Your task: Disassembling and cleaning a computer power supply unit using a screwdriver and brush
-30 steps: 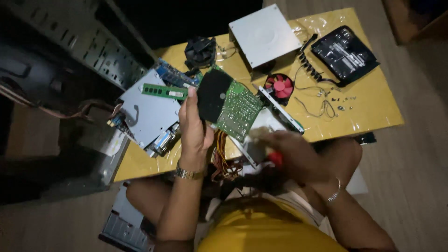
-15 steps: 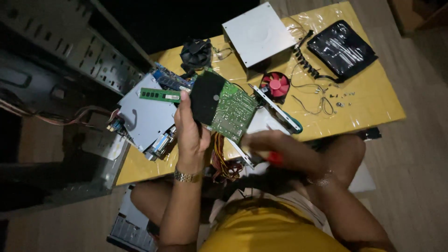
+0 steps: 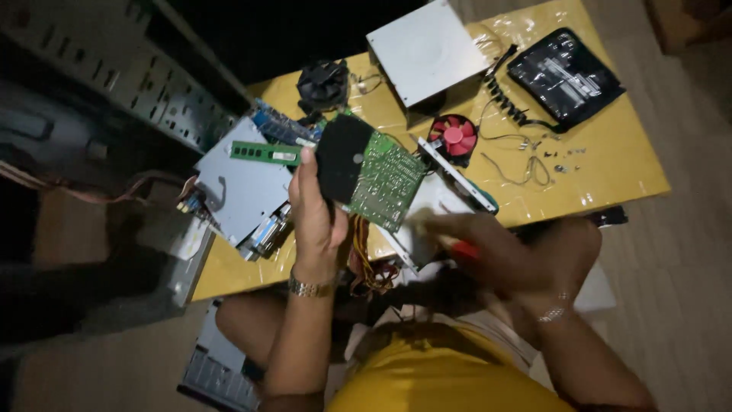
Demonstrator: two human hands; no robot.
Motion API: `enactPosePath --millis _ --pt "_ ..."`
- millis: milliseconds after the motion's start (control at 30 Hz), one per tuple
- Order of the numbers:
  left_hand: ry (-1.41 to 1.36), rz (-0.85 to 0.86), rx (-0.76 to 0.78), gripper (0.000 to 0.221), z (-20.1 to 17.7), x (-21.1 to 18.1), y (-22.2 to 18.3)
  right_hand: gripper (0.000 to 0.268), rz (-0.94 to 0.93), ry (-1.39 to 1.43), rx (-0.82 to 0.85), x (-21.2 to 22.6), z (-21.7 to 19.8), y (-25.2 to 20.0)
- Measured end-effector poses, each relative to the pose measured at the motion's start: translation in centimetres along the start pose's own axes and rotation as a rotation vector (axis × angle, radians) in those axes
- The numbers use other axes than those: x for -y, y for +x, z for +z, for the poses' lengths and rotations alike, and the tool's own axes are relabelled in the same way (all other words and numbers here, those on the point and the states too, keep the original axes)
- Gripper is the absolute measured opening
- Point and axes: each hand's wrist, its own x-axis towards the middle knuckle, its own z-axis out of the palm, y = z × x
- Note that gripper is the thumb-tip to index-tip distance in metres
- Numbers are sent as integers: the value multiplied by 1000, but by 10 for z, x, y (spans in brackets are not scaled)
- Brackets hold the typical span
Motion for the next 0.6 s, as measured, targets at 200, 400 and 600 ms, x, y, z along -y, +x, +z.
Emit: enactPosePath --millis 200,400,600 --pt "20 48 -160 42 2 4 2 33 -810 -411 149 -30 55 -9" --pt "-51 128 -176 38 19 2 -3 20 -992 -706 -418 -32 57 -8" --pt "-41 147 -167 31 8 9 -3 40 -916 -408 -291 2 31 -13"
